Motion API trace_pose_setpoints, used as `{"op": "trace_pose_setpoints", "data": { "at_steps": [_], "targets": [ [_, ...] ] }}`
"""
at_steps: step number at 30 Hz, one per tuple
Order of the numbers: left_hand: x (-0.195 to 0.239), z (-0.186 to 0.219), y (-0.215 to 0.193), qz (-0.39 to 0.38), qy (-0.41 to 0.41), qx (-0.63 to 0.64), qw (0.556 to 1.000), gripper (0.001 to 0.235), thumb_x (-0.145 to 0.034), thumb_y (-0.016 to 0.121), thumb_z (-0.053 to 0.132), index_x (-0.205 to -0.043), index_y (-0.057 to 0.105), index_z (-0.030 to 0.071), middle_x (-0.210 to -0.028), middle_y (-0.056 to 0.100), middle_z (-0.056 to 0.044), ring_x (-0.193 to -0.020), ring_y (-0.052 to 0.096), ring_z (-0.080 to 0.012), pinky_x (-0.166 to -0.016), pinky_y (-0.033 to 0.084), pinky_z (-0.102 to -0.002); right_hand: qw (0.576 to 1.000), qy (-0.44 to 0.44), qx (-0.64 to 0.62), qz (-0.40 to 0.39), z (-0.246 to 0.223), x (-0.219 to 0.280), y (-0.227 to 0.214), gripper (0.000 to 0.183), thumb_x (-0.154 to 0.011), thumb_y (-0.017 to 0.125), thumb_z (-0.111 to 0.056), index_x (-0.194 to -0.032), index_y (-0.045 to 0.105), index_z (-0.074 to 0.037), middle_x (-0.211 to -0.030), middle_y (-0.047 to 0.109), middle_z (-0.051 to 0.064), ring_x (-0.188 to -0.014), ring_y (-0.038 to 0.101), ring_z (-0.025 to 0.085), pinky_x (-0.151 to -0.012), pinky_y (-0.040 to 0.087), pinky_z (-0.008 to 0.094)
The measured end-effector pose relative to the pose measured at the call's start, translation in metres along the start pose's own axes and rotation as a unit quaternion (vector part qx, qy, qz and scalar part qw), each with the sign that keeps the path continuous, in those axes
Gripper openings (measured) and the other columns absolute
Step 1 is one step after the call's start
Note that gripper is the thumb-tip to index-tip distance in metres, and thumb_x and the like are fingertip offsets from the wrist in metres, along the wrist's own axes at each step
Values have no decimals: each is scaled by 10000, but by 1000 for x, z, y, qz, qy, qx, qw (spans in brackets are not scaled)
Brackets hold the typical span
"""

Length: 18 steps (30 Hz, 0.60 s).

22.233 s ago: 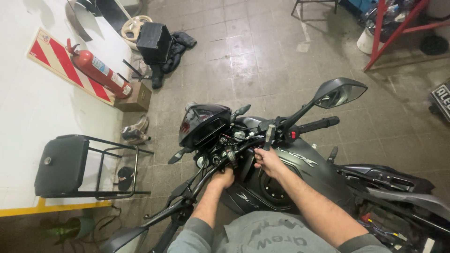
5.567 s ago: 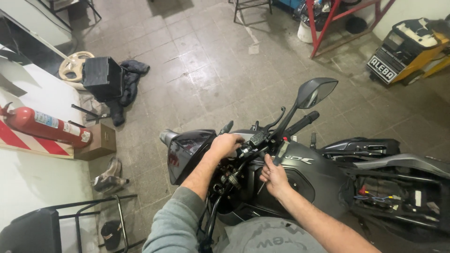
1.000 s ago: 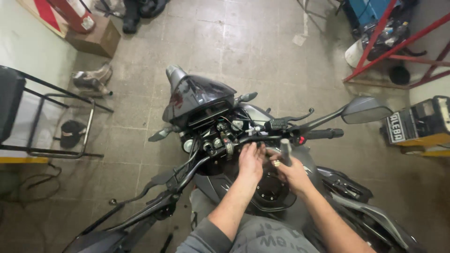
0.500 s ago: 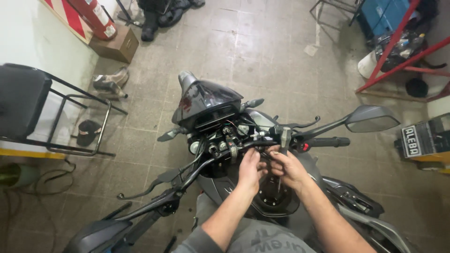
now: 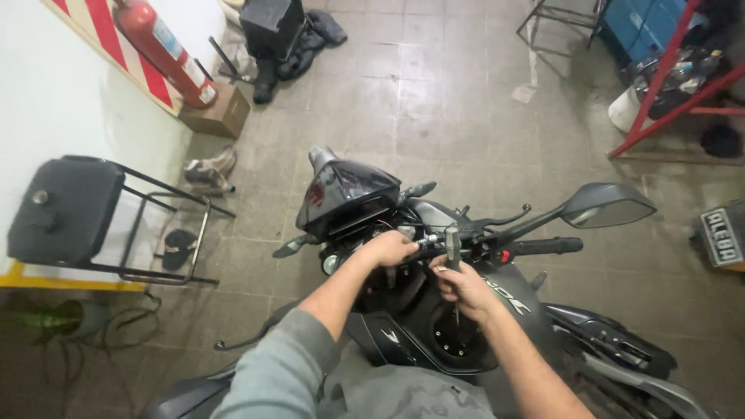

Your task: The person works on the handlebar area of a motorcycle, using a wrench to tighten or loosen bolts on the control housing. They manipulate the handlebar components and wires while holding the tool.

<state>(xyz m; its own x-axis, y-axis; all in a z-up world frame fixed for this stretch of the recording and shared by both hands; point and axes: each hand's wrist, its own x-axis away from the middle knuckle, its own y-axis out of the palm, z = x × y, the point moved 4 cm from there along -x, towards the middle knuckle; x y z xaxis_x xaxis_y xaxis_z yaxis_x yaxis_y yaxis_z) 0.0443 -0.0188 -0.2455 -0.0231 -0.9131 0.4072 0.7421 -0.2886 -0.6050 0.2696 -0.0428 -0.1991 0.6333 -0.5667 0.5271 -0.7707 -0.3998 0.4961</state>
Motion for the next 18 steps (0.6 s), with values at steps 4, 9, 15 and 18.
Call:
{"op": "trace_pose_setpoints", "data": {
  "at_steps": [4,9,15,18],
  "targets": [
    [-16,-6,13,-104,17,112,988,429,-966,589,397,-1056,786,27,-962,773,-147,-893,711,-300,-814,549,-420,1000,1,7,4,-3,6,6,179,-907,665,-121,-1079,631,-84,-735,468,-43,-550,389,62,-461,278,227],
    [19,43,-3,-231,-155,303,911,555,-1011,536,473,-1208,668,-30,-1110,700,-121,-908,663,-284,-811,554,-475,1000,-1,-4,-5,0,2,4,176,-912,664,-124,-1077,627,-75,-731,466,-42,-529,372,59,-451,269,227],
    [-25,-17,49,-289,-94,298,905,502,-1007,574,374,-1317,662,-11,-1229,712,-104,-1058,650,-219,-902,525,-363,998,-15,-38,38,7,5,8,165,-922,658,-108,-1077,625,-58,-698,453,-40,-509,370,59,-425,267,229],
    [-39,-28,52,-294,-30,261,919,495,-971,685,259,-1387,612,2,-1294,685,-74,-1163,604,-185,-991,471,-332,995,-31,-46,79,6,1,10,179,-921,656,-109,-1088,632,-48,-670,442,-41,-496,370,61,-419,269,230]
  ]
}}
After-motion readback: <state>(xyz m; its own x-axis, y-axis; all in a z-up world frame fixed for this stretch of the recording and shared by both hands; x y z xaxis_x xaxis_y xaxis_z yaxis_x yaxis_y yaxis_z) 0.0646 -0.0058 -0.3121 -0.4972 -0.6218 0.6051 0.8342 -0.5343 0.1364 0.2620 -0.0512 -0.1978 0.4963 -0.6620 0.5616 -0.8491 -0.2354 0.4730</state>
